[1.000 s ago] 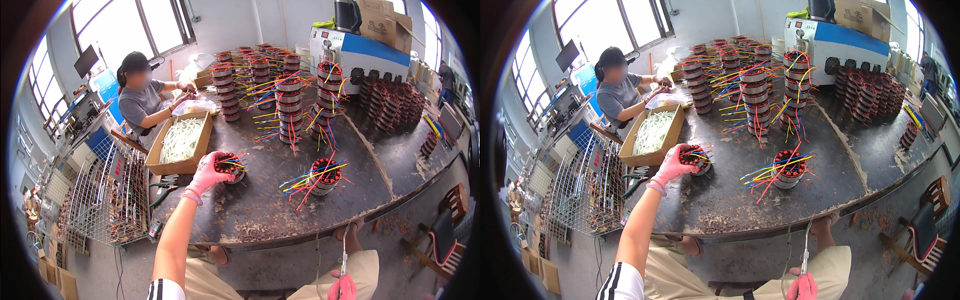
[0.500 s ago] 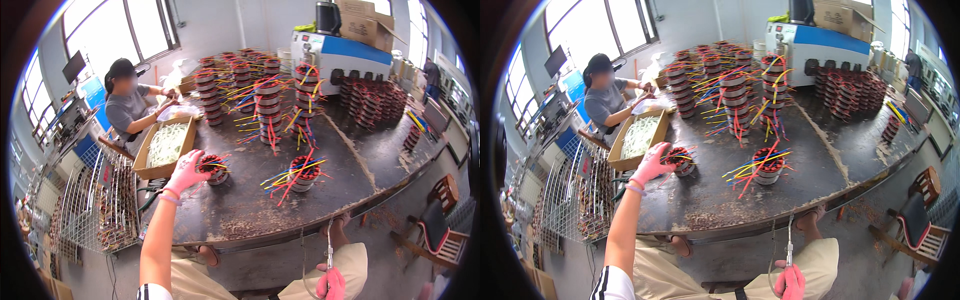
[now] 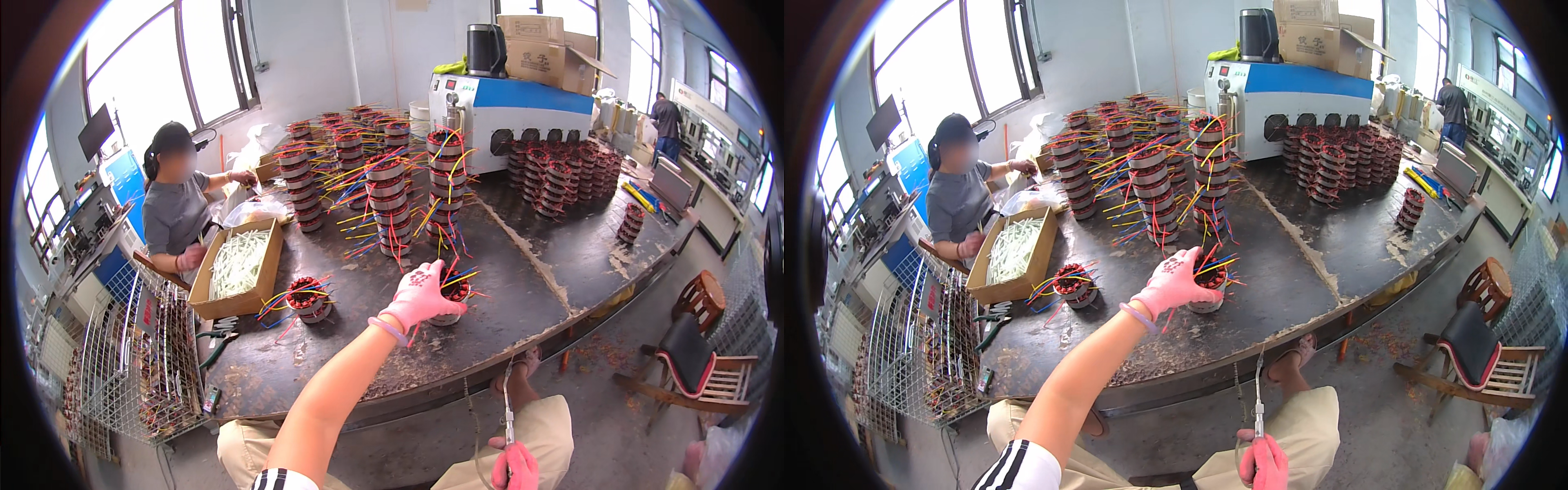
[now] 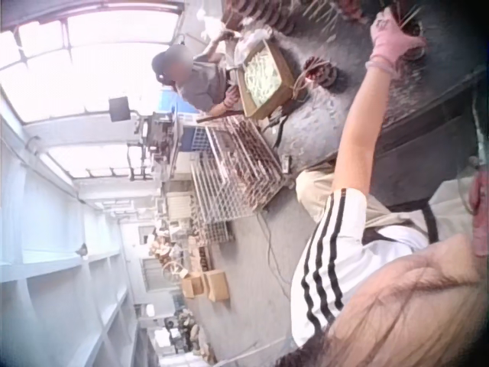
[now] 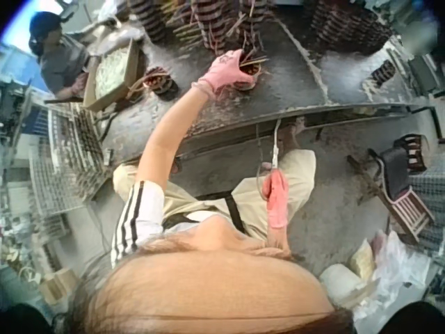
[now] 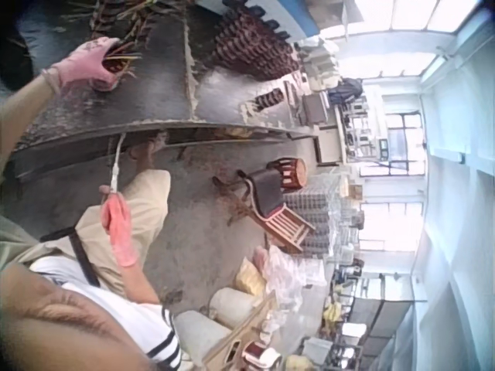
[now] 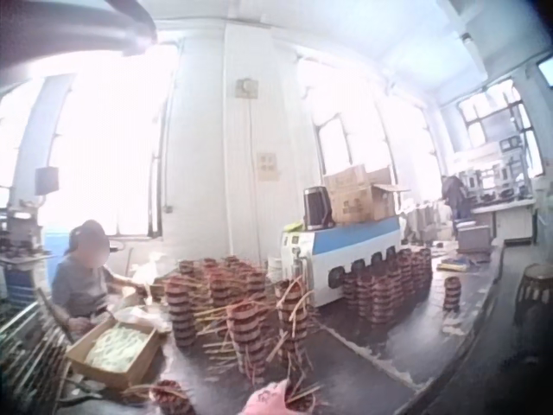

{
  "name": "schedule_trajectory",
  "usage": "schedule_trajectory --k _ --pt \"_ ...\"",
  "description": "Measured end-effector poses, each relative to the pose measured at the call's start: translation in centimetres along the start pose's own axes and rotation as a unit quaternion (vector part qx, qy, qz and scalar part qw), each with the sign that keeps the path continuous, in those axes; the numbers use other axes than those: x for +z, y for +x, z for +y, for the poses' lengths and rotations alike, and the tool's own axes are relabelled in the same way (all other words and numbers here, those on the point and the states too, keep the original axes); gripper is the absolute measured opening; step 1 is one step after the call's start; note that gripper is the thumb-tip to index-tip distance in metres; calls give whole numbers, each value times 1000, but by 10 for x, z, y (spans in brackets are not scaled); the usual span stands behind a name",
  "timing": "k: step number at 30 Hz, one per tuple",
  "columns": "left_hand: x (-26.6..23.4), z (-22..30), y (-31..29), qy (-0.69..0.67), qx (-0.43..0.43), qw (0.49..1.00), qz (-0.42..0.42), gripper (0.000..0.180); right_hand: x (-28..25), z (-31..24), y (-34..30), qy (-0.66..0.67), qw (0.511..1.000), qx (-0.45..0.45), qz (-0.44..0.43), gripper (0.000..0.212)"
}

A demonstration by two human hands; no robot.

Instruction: The person uses a soldering iron to attach wires to copper coil components. They pick up a component, apply solder and the iron to specific points, and then set the finished piece on the table among other similar items.

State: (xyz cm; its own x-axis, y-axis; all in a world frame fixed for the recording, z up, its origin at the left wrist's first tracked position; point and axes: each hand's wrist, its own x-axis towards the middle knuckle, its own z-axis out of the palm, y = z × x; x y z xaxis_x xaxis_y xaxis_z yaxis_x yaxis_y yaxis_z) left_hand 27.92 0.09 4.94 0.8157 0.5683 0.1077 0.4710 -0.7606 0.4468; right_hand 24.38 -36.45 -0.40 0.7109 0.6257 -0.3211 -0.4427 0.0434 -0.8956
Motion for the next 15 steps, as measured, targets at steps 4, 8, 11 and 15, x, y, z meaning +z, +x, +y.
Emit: schedule_trajectory --k 4,8,11,15 --pt "-19 -5 -33 -103 71 988 87 107 -20 15 1 13 1000 20 20 43" --pt "-54 -44 -121 -83 98 989 74 101 9 -3 -14 -32 996 62 -55 37" --pt "-60 -84 -184 -25 86 993 72 99 34 -1 -21 -44 990 84 -105 33" --pt "-59 -121 -232 -22 31 998 48 99 53 16 -23 -48 978 102 -177 35"
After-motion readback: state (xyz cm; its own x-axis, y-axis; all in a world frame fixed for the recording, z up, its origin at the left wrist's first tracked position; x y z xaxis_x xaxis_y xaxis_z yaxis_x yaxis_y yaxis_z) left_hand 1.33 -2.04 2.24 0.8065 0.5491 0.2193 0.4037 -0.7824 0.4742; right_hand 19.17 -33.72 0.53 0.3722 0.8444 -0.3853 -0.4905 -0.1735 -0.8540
